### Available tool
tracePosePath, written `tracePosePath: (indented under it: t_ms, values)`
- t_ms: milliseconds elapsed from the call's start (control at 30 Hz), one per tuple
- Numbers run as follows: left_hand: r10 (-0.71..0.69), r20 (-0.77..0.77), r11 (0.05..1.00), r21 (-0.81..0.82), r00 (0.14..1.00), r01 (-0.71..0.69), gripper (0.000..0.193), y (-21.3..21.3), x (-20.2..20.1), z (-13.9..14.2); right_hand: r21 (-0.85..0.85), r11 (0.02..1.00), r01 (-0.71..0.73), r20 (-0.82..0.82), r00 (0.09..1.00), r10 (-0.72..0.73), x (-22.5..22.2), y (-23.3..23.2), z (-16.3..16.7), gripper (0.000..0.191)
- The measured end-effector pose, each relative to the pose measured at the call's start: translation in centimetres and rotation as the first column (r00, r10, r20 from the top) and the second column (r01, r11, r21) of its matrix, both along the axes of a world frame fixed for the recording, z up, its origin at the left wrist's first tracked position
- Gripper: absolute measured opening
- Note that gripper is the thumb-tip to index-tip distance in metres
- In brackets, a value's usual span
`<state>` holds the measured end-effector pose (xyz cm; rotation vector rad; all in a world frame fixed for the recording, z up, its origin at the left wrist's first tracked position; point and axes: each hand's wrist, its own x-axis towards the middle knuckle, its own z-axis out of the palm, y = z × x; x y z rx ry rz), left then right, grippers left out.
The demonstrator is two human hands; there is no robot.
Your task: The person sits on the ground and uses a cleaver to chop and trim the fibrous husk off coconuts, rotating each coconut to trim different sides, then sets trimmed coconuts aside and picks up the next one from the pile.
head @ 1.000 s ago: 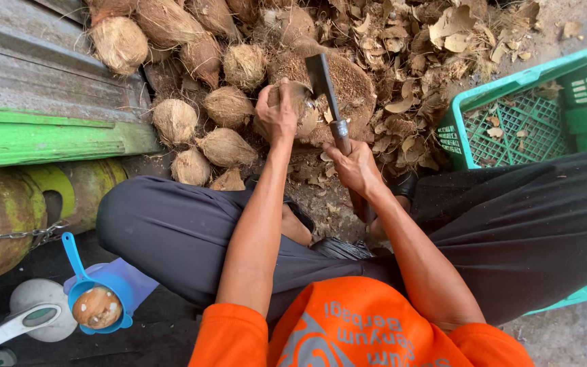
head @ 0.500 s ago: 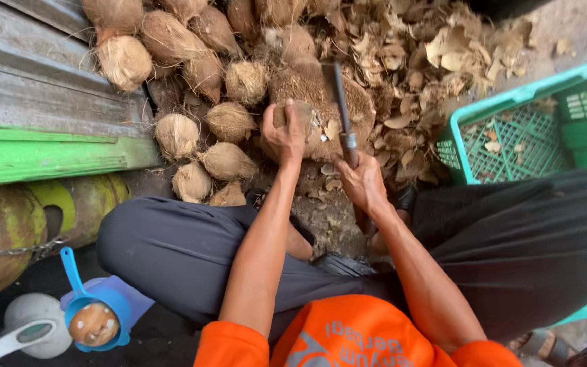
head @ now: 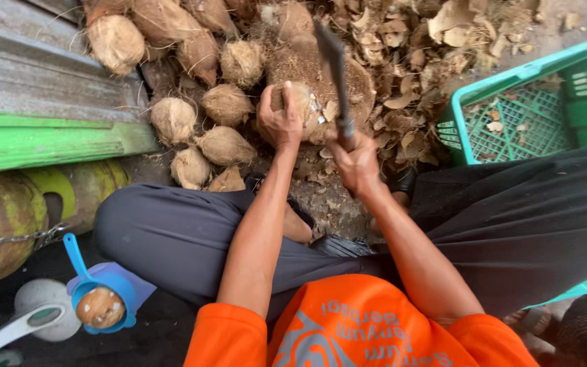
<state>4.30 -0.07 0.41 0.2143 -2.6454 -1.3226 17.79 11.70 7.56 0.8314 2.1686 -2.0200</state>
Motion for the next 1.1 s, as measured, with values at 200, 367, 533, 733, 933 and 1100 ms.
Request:
tracePosePath:
  t_ms: [200,367,533,733,933,1100]
  values:
    - [-0.047,0.121,0.999,0.023,0.991,0.045,0.054,-0.6,-0.8,-2.3,0.129,0.983,-0.129,0.18,0.978,0.105,-0.1,0.0,0.0,0.041]
    - [-0.025,0.147,1.0,0.017,0.989,0.022,0.056,-1.0,-0.9,-3.0,0.07,0.997,0.011,0.002,1.0,-0.011,0.3,-0.3,-0.7,0.043]
    - [-0.009,0.112,0.997,-0.076,0.994,0.018,0.052,-1.0,-1.2,-1.8,-0.01,0.993,-0.114,0.189,0.975,0.113,-0.2,0.0,-0.8,0.03]
    - [-0.049,0.103,0.998,-0.02,0.994,0.051,0.048,-1.2,-1.3,-0.2,0.164,0.981,-0.102,0.091,0.992,0.088,0.0,0.8,-1.1,0.04]
    - [-0.053,0.095,0.999,-0.002,0.994,0.053,0.051,-1.0,-1.1,0.6,0.108,0.982,-0.153,0.295,0.949,0.115,0.3,-0.2,-4.7,0.044]
    - [-0.064,0.195,0.997,0.054,0.979,0.054,0.051,-1.3,-1.9,-0.3,0.102,0.985,-0.135,0.208,0.972,0.112,0.5,-0.1,-6.7,0.036]
